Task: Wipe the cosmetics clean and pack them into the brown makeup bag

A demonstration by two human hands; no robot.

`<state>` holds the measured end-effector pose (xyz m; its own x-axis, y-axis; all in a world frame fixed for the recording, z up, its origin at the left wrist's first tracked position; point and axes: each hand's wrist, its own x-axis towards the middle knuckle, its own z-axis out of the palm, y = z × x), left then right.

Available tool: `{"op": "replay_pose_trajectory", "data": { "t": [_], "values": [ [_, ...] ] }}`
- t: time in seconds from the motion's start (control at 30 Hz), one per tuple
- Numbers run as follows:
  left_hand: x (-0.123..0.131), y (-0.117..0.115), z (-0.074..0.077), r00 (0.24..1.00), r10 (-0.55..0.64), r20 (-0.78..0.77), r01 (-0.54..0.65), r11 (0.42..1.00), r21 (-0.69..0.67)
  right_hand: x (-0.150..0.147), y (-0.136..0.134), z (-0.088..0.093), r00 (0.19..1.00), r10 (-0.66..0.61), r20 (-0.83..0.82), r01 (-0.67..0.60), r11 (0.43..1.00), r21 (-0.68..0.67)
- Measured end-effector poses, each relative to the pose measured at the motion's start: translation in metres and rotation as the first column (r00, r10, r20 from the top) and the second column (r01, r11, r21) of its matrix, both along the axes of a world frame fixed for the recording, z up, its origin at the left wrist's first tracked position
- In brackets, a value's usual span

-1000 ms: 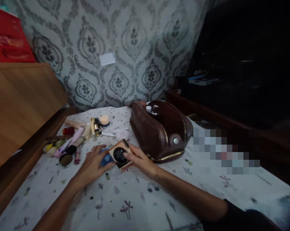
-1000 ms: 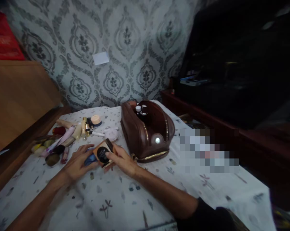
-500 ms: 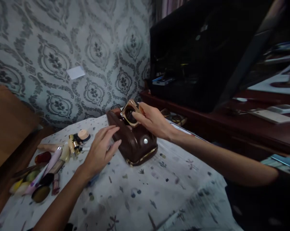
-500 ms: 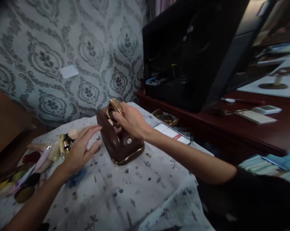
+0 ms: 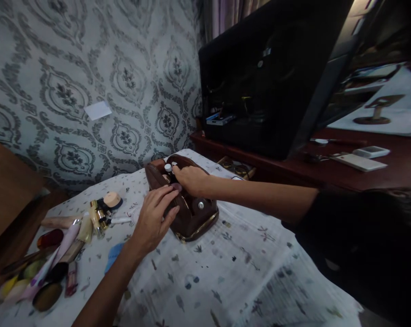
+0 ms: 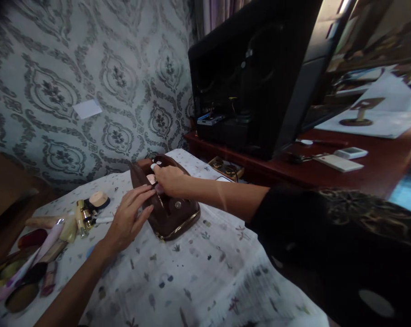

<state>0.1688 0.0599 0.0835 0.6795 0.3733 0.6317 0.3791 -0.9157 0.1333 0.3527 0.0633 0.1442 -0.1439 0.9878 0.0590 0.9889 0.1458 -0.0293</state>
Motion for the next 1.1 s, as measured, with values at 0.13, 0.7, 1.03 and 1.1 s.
{"op": "replay_pose_trajectory", "data": {
  "t": [0.13,0.7,1.03,1.1],
  "values": [
    [-0.001,0.0,-0.001,1.0,-0.013,0.023,0.014,1.0,-0.014,-0.005,0.011,-0.015,0.993,-0.117,-0.015,0.117,0.993,-0.02],
    [0.006,0.042,0.041,0.997,0.055,-0.058,-0.063,0.985,-0.159,-0.002,0.022,-0.04,0.969,-0.191,-0.156,0.18,0.98,-0.084],
    [0.076,0.132,0.065,0.692,0.414,-0.591,-0.529,0.848,-0.025,0.0,0.02,-0.038,0.978,-0.173,-0.114,0.169,0.984,-0.048],
    [0.08,0.136,0.06,0.692,0.403,-0.599,-0.529,0.848,-0.041,-0.001,0.02,-0.039,0.985,-0.153,-0.082,0.152,0.988,-0.017]
  ]
}}
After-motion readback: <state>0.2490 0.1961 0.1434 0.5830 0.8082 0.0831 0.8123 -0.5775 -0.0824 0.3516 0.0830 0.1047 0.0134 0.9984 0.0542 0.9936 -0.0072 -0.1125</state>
